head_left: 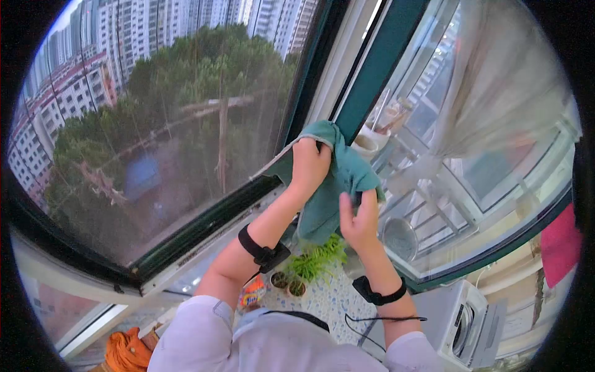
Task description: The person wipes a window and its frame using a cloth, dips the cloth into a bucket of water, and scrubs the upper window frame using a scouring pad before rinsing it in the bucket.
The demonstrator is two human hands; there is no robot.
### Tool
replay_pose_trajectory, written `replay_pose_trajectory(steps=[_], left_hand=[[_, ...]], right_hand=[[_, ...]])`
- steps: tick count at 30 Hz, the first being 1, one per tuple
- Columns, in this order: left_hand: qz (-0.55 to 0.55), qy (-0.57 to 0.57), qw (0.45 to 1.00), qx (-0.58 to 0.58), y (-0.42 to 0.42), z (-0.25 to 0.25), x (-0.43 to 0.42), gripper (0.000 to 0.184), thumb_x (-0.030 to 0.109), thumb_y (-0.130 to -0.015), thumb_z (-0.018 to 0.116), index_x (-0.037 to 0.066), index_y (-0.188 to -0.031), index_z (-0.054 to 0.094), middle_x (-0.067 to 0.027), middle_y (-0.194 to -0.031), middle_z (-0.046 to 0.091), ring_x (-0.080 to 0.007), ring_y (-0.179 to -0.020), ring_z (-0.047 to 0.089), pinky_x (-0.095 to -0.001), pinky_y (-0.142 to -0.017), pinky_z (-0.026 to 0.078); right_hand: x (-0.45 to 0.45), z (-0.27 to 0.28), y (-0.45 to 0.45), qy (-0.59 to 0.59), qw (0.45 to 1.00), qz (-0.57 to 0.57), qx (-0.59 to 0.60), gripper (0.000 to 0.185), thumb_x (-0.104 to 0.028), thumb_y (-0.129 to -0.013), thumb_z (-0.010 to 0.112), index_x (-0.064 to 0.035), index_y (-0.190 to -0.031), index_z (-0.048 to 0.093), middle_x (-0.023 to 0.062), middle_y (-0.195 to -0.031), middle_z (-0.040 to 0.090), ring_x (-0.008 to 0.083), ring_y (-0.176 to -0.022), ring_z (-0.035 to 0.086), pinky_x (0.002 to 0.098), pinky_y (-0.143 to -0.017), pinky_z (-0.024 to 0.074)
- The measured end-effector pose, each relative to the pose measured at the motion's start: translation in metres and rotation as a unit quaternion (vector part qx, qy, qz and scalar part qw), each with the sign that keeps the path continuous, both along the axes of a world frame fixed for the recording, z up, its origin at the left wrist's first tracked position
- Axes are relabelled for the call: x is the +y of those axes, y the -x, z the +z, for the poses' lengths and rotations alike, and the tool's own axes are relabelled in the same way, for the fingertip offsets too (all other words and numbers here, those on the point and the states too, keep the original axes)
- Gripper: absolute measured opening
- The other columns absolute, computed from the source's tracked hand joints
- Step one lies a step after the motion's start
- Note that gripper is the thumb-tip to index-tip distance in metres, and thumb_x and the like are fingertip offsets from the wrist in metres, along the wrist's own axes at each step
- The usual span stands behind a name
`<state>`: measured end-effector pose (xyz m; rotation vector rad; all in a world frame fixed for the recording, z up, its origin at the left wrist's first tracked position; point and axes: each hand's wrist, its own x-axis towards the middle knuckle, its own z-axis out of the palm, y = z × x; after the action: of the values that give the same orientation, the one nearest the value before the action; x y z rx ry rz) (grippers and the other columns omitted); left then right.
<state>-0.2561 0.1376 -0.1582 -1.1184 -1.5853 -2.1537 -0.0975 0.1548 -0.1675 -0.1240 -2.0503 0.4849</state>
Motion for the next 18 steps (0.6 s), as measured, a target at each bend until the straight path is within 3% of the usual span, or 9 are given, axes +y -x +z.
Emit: replay_pose_trajectory(steps=[1,2,5,6,7,12,15,18], left_hand=[[-0.001,-0.036,0.999,0.011,0.002,0.015,0.002,0.011,0.005,-0.080,0.059,-0.004,-0.084,0.065,-0.0243,-0.079,0.065,-0.0408,-0.079,0.065,-0.0445,-0.069,0.049],[-0.002,-0.047,0.999,0.022,0.004,0.029,0.002,0.011,0.005,-0.080,0.059,-0.004,-0.084,0.065,-0.0243,-0.079,0.065,-0.0408,-0.079,0.065,-0.0445,-0.069,0.049],[-0.015,-0.011,0.999,0.027,0.008,0.069,-0.003,0.012,0.005,-0.080,0.059,-0.005,-0.083,0.064,-0.0259,-0.077,0.063,-0.0415,-0.079,0.064,-0.0445,-0.068,0.048],[-0.008,0.006,0.999,0.041,0.011,0.081,-0.001,0.014,0.005,-0.079,0.059,-0.004,-0.087,0.066,-0.0229,-0.078,0.065,-0.0361,-0.077,0.066,-0.0419,-0.070,0.049],[-0.001,0.025,0.998,0.054,0.014,0.093,0.001,0.017,0.004,-0.079,0.059,-0.002,-0.092,0.068,-0.0198,-0.078,0.067,-0.0307,-0.076,0.068,-0.0393,-0.071,0.050],[0.010,0.000,0.993,0.121,0.032,0.162,0.004,0.022,0.004,-0.079,0.057,-0.002,-0.096,0.069,-0.0199,-0.081,0.068,-0.0275,-0.076,0.067,-0.0371,-0.073,0.050],[-0.066,0.001,0.990,0.121,0.043,0.204,0.005,0.026,0.002,-0.081,0.054,-0.004,-0.101,0.069,-0.0148,-0.089,0.071,-0.0210,-0.084,0.067,-0.0346,-0.078,0.051],[-0.232,-0.015,0.968,0.093,0.047,0.243,0.005,0.028,0.001,-0.088,0.049,-0.005,-0.110,0.066,-0.0097,-0.103,0.069,-0.0178,-0.093,0.063,-0.0313,-0.084,0.050]], right_hand=[[0.001,0.010,0.002,-0.064,0.998,-0.015,-0.008,0.050,-0.004,-0.086,0.061,0.0082,-0.132,0.045,0.0279,-0.130,0.050,0.0448,-0.124,0.047,0.0426,-0.106,0.0342],[0.003,0.019,-0.001,-0.076,0.996,-0.003,-0.053,0.072,-0.012,-0.081,0.069,0.0108,-0.138,0.032,0.0329,-0.137,0.039,0.0503,-0.128,0.038,0.0475,-0.110,0.0279],[0.000,0.050,0.001,-0.160,0.981,-0.064,-0.086,0.084,-0.018,-0.079,0.073,0.0100,-0.142,0.024,0.0331,-0.137,0.037,0.0505,-0.127,0.037,0.0494,-0.109,0.0285],[0.003,0.058,0.002,-0.185,0.973,-0.088,-0.107,0.097,-0.024,-0.075,0.078,0.0097,-0.143,0.019,0.0326,-0.138,0.036,0.0507,-0.129,0.035,0.0512,-0.109,0.0282],[0.003,0.070,0.003,-0.189,0.973,-0.090,-0.100,0.097,-0.024,-0.075,0.078,0.0097,-0.143,0.019,0.0326,-0.138,0.036,0.0507,-0.129,0.035,0.0512,-0.109,0.0282],[0.009,0.125,0.017,-0.296,0.930,-0.173,-0.134,0.104,-0.026,-0.065,0.084,0.0039,-0.144,0.024,0.0248,-0.138,0.041,0.0453,-0.131,0.038,0.0498,-0.109,0.0301],[0.017,0.163,0.026,-0.350,0.903,-0.214,-0.125,0.107,-0.026,-0.067,0.084,0.0040,-0.146,0.020,0.0266,-0.143,0.037,0.0449,-0.134,0.034,0.0477,-0.111,0.0293],[0.021,0.201,0.031,-0.380,0.887,-0.245,-0.093,0.107,-0.025,-0.065,0.084,0.0007,-0.147,0.020,0.0254,-0.143,0.037,0.0437,-0.135,0.034,0.0476,-0.110,0.0306]])
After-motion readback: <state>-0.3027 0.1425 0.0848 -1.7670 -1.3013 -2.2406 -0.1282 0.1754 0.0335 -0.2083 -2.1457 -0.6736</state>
